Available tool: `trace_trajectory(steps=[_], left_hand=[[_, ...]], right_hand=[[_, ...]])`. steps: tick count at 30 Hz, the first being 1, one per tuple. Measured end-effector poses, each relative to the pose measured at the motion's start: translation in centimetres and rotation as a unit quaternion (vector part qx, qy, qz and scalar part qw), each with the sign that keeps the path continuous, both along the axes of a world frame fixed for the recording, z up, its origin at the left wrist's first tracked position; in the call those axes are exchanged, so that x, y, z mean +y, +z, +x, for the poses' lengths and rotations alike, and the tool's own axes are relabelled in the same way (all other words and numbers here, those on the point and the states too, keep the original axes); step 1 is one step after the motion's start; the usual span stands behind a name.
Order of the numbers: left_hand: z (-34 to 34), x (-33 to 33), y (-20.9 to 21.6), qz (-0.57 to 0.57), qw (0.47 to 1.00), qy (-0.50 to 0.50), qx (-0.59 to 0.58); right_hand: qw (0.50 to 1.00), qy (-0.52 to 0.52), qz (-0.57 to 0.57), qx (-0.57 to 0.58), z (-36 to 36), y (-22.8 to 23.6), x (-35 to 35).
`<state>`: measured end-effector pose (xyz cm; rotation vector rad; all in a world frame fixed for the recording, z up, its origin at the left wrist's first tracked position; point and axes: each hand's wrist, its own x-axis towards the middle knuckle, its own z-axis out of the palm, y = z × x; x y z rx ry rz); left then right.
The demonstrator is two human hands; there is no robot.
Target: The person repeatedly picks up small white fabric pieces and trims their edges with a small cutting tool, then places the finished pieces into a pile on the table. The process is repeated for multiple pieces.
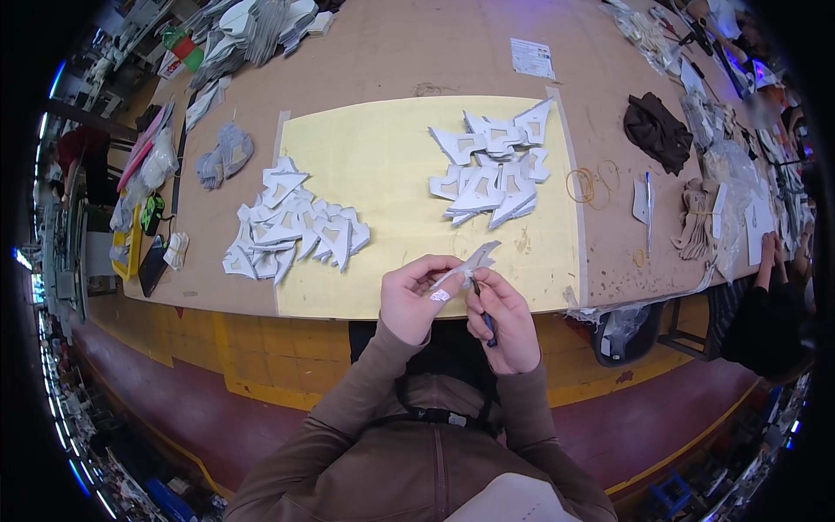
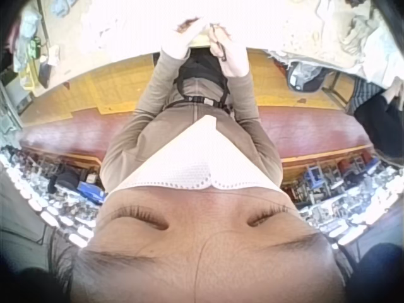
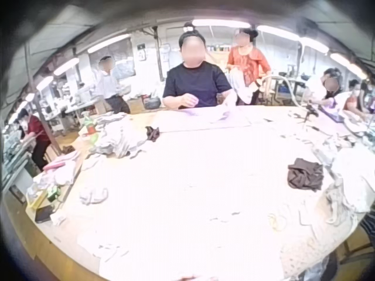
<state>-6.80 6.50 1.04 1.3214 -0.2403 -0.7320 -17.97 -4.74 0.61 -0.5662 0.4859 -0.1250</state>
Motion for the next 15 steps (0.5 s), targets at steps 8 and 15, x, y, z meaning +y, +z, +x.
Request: trace_trajectory(steps=[8,15], left_hand=[[0.6,-0.7,-0.5,0.006,0.999,0.039,-0.005],[1.4,1.4,0.5,0.183,0.945,0.058,-0.265]], right_hand=[[0.945,0.004,-0.327,0.007,0.3,0.7,0.8],[0.718,0.099,-0.688,0.000,0.8,3.2,1.0]])
